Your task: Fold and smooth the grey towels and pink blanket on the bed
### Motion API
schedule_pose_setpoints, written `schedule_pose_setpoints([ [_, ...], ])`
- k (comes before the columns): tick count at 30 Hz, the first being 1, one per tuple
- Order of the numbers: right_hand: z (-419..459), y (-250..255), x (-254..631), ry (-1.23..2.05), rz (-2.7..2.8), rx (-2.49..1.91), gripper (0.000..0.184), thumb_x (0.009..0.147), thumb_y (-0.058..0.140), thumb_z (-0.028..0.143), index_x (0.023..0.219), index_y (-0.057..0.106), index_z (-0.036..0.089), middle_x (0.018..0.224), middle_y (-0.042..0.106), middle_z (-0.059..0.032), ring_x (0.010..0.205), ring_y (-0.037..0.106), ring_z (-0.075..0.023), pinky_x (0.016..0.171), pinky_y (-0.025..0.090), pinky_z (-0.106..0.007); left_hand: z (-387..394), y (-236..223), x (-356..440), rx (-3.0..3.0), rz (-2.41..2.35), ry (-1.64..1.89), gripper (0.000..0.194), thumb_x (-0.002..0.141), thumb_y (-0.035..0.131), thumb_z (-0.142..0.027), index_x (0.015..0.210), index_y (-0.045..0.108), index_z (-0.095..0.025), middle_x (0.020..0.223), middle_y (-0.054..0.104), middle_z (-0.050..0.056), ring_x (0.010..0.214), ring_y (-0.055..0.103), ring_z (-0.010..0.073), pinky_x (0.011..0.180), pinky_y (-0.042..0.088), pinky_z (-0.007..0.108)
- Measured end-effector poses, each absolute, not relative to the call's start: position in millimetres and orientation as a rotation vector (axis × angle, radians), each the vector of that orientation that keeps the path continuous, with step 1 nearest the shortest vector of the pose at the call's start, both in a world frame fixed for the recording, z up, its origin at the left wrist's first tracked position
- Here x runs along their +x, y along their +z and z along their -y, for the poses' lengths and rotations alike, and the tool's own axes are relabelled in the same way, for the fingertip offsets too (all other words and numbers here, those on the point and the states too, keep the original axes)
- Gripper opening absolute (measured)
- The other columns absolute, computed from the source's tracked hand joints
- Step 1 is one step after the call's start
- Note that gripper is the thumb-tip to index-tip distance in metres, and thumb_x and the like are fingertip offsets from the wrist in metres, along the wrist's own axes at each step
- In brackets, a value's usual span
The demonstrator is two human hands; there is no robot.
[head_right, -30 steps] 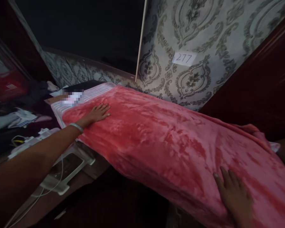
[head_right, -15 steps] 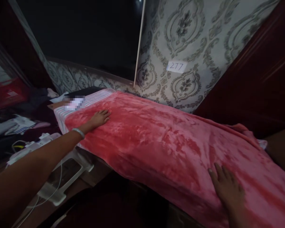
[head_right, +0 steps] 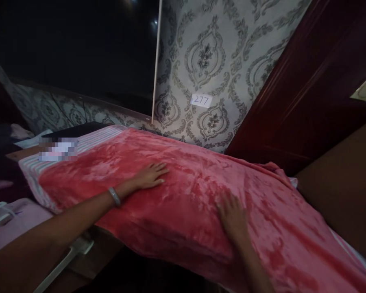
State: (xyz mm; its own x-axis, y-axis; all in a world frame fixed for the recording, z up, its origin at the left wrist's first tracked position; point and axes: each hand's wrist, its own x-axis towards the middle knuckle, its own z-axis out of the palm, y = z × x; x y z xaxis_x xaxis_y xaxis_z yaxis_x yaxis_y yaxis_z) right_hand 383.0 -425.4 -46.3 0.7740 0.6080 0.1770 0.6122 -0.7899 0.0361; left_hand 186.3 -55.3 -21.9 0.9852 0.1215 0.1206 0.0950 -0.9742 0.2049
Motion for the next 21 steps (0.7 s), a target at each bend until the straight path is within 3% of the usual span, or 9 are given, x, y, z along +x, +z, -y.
schedule_pose_setpoints([
  [3,386.2,-55.4,356.4,-0.200,1.185,-2.860,0.059,0.104,0.027,0.040,0.159,0.040,0.025,0.168,0.034,-0.0092,0.154,0.030,-0.0298,0.121,0.030,-0.060,66.2,-29.3,193.2,2.947,-0.208,0.153,0.071,0.099,0.036,-0.064,0.161,0.035,-0.030,0.172,0.025,0.009,0.160,0.019,0.0309,0.129,0.012,0.057],
  [7,385.6,-85.0,362.0,-0.268,1.273,-2.796,0.061,0.102,0.028,0.044,0.157,0.045,0.025,0.165,0.038,-0.0084,0.152,0.035,-0.0308,0.120,0.030,-0.062,27.0,-27.1,175.9,2.971,-0.579,0.176,0.070,0.098,0.039,-0.062,0.160,0.039,-0.031,0.170,0.030,0.008,0.158,0.023,0.0305,0.131,0.014,0.052],
  [10,392.7,-104.0,376.4,-0.333,1.292,-2.735,0.064,0.101,0.027,0.049,0.155,0.048,0.024,0.164,0.040,-0.0075,0.151,0.037,-0.0315,0.120,0.031,-0.061,-25.5,-15.2,148.3,2.931,-0.921,0.224,0.066,0.100,0.036,-0.054,0.158,0.044,-0.023,0.167,0.034,0.014,0.156,0.027,0.0358,0.129,0.016,0.058],
  [13,394.6,-118.7,382.5,-0.389,1.275,-2.681,0.065,0.099,0.026,0.054,0.154,0.050,0.027,0.162,0.043,-0.0055,0.151,0.038,-0.0317,0.120,0.032,-0.061,-71.8,-2.5,116.1,2.876,-1.195,0.272,0.061,0.100,0.037,-0.046,0.155,0.048,-0.023,0.165,0.038,0.014,0.156,0.028,0.0379,0.126,0.016,0.065],
  [17,395.8,-128.6,389.0,-0.407,1.231,-2.637,0.067,0.096,0.026,0.058,0.150,0.055,0.031,0.158,0.049,-0.0027,0.148,0.043,-0.0327,0.118,0.036,-0.062,-105.7,9.8,85.0,2.738,-1.549,0.358,0.067,0.100,0.033,-0.048,0.154,0.046,-0.010,0.158,0.043,0.029,0.149,0.033,0.0512,0.114,0.018,0.081],
  [19,391.5,-123.1,397.7,-0.423,1.207,-2.604,0.067,0.095,0.024,0.058,0.143,0.063,0.031,0.151,0.058,-0.0035,0.141,0.052,-0.0334,0.113,0.043,-0.061,-111.9,14.8,83.2,2.703,-1.623,0.396,0.069,0.101,0.031,-0.048,0.154,0.044,-0.005,0.157,0.040,0.034,0.148,0.033,0.0540,0.112,0.018,0.082],
  [21,377.1,-109.1,407.9,-0.468,1.210,-2.569,0.066,0.095,0.024,0.055,0.133,0.071,0.030,0.140,0.066,-0.0057,0.133,0.059,-0.0331,0.111,0.048,-0.057,-112.2,18.3,95.1,2.752,-1.541,0.409,0.068,0.101,0.033,-0.046,0.156,0.040,-0.007,0.164,0.031,0.031,0.153,0.025,0.0504,0.117,0.016,0.077],
])
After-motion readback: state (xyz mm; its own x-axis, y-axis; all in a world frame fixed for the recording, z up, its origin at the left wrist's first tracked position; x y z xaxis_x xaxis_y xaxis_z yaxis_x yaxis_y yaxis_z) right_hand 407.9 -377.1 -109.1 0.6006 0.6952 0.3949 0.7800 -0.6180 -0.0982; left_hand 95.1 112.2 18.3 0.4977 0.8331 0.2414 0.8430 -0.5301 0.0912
